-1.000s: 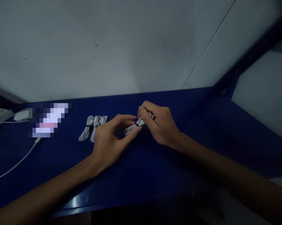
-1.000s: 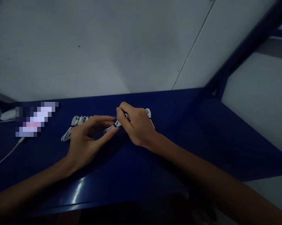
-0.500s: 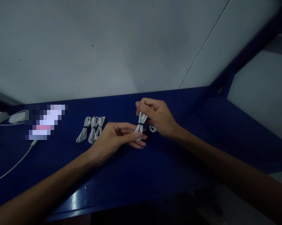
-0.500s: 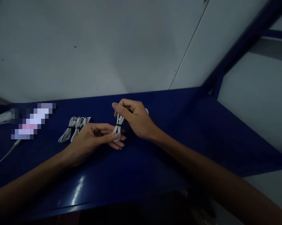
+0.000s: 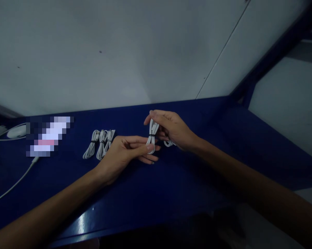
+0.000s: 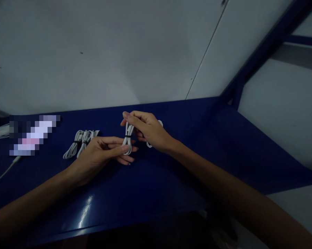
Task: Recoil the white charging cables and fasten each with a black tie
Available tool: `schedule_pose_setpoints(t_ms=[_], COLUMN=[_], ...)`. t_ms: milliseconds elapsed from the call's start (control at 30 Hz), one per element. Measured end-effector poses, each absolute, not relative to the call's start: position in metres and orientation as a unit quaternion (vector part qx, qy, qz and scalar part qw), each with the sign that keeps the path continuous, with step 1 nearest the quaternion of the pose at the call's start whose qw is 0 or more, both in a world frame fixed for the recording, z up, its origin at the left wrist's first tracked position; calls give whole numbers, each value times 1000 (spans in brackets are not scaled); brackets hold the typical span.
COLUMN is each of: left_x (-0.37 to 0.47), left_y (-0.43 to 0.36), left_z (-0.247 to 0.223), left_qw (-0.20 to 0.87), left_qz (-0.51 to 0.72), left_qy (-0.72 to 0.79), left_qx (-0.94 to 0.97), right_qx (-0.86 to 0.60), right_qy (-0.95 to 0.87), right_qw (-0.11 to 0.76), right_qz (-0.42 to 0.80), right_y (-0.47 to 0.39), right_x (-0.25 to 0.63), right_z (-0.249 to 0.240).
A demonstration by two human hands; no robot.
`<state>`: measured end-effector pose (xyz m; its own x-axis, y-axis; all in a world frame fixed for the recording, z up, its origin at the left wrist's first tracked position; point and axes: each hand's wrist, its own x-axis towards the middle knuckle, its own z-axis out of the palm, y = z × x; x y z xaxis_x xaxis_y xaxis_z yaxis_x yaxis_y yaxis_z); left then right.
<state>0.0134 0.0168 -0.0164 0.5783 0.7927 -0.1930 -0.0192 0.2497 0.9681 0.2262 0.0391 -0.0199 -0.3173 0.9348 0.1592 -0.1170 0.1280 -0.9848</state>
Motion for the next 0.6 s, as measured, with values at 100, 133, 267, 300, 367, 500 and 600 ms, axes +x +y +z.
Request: schedule_pose_setpoints(t_ms=[100, 133, 267, 300, 367, 500, 600], left_x=[15, 15, 14, 14, 14, 14, 13], left_y=[17, 17, 18, 18, 17, 18, 19], left_z=[-17, -17, -18, -18, -19, -21, -22], left_qw=[685, 680, 668, 667, 666, 659, 652], left_qz=[305, 309, 319, 322, 333, 351, 347], left_qy=[378, 383, 393, 396, 402, 417, 421], left_qx=[543, 544, 545, 542, 532, 519, 526], right_qx=[-371, -374, -366, -363, -360, -371, -364], right_qy=[-592, -593, -601, -605, -613, -609, -607], right_qw=[444, 437, 423, 421, 417, 422, 423], right_qz=[562, 563, 570, 570, 566, 561, 565], right_y=[40, 40, 39, 38, 37, 37, 39], right_x=[227, 228, 229, 230, 231, 232, 233], right_z=[-19, -19, -15, -14, -12, -10, -12])
